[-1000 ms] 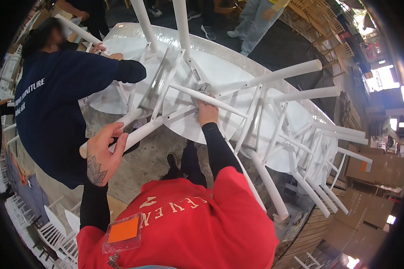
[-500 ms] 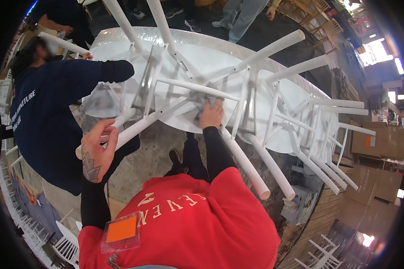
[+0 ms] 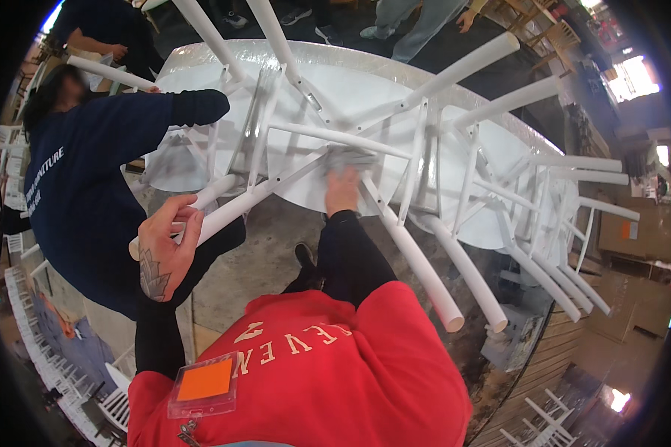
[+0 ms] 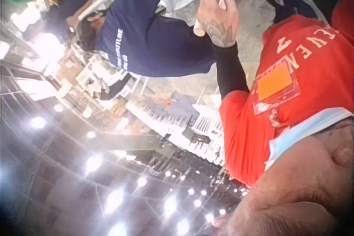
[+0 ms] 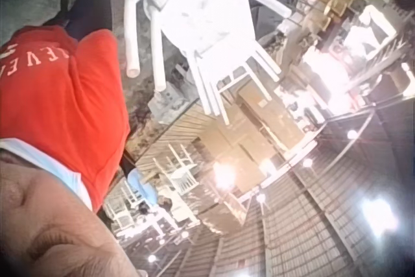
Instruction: The person wipes the underside of a white wooden chair with a cloth, moving around the chair to clean different areas. The person then lifts the chair and places it on a wooden pallet.
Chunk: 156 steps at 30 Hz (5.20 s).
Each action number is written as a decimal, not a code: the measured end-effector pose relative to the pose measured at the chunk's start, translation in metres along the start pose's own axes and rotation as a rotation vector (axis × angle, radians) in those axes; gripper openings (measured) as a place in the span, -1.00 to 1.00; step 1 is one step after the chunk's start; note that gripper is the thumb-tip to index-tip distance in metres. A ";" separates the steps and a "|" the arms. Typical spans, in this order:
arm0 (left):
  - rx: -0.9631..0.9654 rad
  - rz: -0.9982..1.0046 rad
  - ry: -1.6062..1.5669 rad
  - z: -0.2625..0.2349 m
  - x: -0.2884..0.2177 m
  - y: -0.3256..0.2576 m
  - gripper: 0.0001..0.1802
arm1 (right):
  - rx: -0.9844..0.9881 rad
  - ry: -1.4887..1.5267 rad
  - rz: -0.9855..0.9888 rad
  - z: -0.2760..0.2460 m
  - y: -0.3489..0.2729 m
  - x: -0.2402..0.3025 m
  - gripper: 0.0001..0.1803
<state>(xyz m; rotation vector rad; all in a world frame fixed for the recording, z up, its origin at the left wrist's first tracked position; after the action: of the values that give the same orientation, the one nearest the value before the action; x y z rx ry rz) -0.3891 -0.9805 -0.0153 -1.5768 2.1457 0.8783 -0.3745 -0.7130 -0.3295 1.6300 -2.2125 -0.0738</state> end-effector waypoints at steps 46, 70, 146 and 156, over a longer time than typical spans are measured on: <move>0.828 -0.109 -0.824 0.236 -0.122 -0.254 -0.47 | 0.514 1.638 0.952 -0.264 -0.266 -0.174 -0.47; 0.173 0.323 -0.189 0.504 -0.423 -0.154 -0.30 | -0.394 1.816 1.483 -0.381 -0.477 -0.469 -0.55; 0.207 0.603 -0.799 0.625 -1.137 -0.197 -0.46 | -0.813 1.277 -0.054 -0.591 -0.092 -0.961 -0.71; -0.220 -0.687 -0.493 0.746 -0.715 -0.363 -0.19 | -0.516 1.798 0.407 -0.680 -0.008 -0.954 -0.86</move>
<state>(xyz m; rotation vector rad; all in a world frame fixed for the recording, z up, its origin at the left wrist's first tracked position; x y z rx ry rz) 0.1214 -0.0411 -0.2524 -1.7843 1.0900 1.1176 0.0989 0.2956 0.0313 0.3686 -0.8427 0.6132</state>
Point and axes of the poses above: each hand's wrist, its own y-axis towards the middle knuckle, its own z-axis out of the palm, x = y × z, the point moved 3 cm from there along y, towards the middle knuckle, and after that the axes turned 11 degrees about -x, right-handed, at the moved point
